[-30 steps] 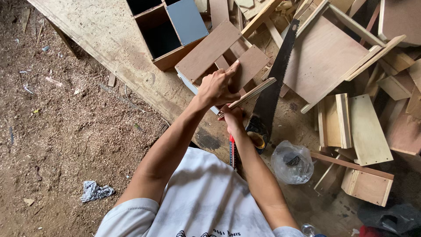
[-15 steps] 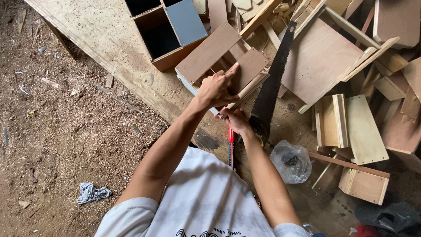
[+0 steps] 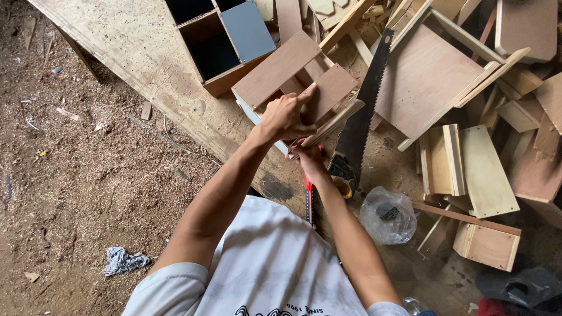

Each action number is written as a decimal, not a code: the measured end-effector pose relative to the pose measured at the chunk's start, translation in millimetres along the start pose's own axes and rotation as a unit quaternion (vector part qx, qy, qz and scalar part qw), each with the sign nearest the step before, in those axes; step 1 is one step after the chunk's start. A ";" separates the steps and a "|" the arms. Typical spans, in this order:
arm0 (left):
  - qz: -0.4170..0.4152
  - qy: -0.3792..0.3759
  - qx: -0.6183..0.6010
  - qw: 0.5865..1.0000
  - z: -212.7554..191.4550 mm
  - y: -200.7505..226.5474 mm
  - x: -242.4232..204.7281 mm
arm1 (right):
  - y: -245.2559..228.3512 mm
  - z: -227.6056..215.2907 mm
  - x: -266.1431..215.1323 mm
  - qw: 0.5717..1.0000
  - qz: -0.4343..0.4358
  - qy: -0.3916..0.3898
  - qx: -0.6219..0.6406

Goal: The person assembles a small wooden drawer unit by hammering nails into the frame and attaching a wooden panel. They use a hammer to secure the pieces together on a workbench.

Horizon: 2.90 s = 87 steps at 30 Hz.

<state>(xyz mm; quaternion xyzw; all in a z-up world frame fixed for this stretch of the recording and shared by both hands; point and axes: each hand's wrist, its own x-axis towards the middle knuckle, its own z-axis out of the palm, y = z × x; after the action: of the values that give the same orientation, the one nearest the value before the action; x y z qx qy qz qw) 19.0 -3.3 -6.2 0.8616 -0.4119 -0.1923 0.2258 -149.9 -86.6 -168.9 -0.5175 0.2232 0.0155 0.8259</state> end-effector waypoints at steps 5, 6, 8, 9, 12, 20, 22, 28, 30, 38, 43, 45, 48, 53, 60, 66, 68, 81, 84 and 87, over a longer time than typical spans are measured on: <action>0.058 0.029 -0.012 0.998 6.1 6.0 -5.3 | -6.4 -7.1 -9.6 0.999 0.010 -0.036 0.019; 0.044 0.021 -0.003 0.999 8.5 8.1 -5.2 | -4.4 -6.4 -9.7 0.999 0.006 -0.031 0.032; 0.015 0.007 0.014 1.000 7.3 6.9 -2.7 | -0.4 -0.4 -5.1 0.999 0.000 0.002 0.038; 0.018 0.011 0.007 1.000 8.7 6.4 -4.3 | 4.0 2.5 -6.9 0.999 -0.001 0.020 0.042; 0.027 0.021 -0.003 0.999 5.4 1.8 -2.0 | 9.8 8.7 -4.4 0.992 0.052 0.094 0.071; 0.003 0.002 0.010 1.000 -0.2 4.9 2.0 | 0.1 -1.3 5.8 0.994 -0.012 0.064 0.092; 0.028 0.018 0.009 0.999 4.2 6.2 3.3 | -2.0 -9.5 -4.5 0.988 0.029 0.056 0.141; 0.020 0.030 -0.003 0.999 -0.6 7.4 11.3 | -45.1 10.5 39.3 0.955 0.080 0.115 0.263; -0.019 0.042 -0.022 0.999 -0.2 11.3 12.1 | -53.5 18.8 42.6 0.960 0.033 0.103 0.260; -0.118 0.012 -0.040 0.992 -8.4 17.2 18.1 | -48.1 42.4 59.5 0.923 -0.001 0.301 0.239; -0.109 0.010 -0.064 0.992 -13.8 16.6 15.3 | -47.8 49.1 63.4 0.925 0.021 0.323 0.200; -0.103 0.015 -0.081 0.991 -14.5 14.7 14.5 | -48.2 49.4 64.1 0.925 0.032 0.328 0.188; -0.103 0.027 -0.079 0.991 -17.2 11.5 18.6 | -51.7 49.8 66.8 0.924 0.045 0.340 0.169; -0.116 0.012 -0.076 0.990 -16.9 12.9 19.2 | -66.1 57.6 55.4 0.921 0.068 0.352 0.156; -0.099 0.026 -0.056 0.993 0.4 12.4 15.8 | -78.4 56.2 39.8 0.933 0.115 0.235 0.246; -0.063 0.052 -0.076 0.994 9.7 3.9 21.1 | -49.6 18.1 39.4 0.978 0.009 0.144 0.149; -0.045 0.067 -0.070 0.994 8.1 5.7 19.7 | -43.3 12.3 36.4 0.959 -0.066 0.104 0.254; -0.096 0.040 -0.099 0.990 -7.8 16.2 18.6 | -123.1 68.5 32.0 0.842 0.108 0.371 0.376; -0.101 0.013 -0.116 0.988 -14.2 10.6 14.3 | -126.0 80.6 27.2 0.834 0.129 0.384 0.374; -0.085 0.033 -0.110 0.990 -21.3 13.6 18.9 | -124.9 70.5 34.8 0.834 0.135 0.399 0.357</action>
<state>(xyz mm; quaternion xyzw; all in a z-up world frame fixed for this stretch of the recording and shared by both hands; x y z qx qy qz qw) 32.6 -21.0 16.0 0.8692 -0.3059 -0.2263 0.3157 -61.7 -91.0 -50.7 -0.1128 0.5910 -0.1619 0.7822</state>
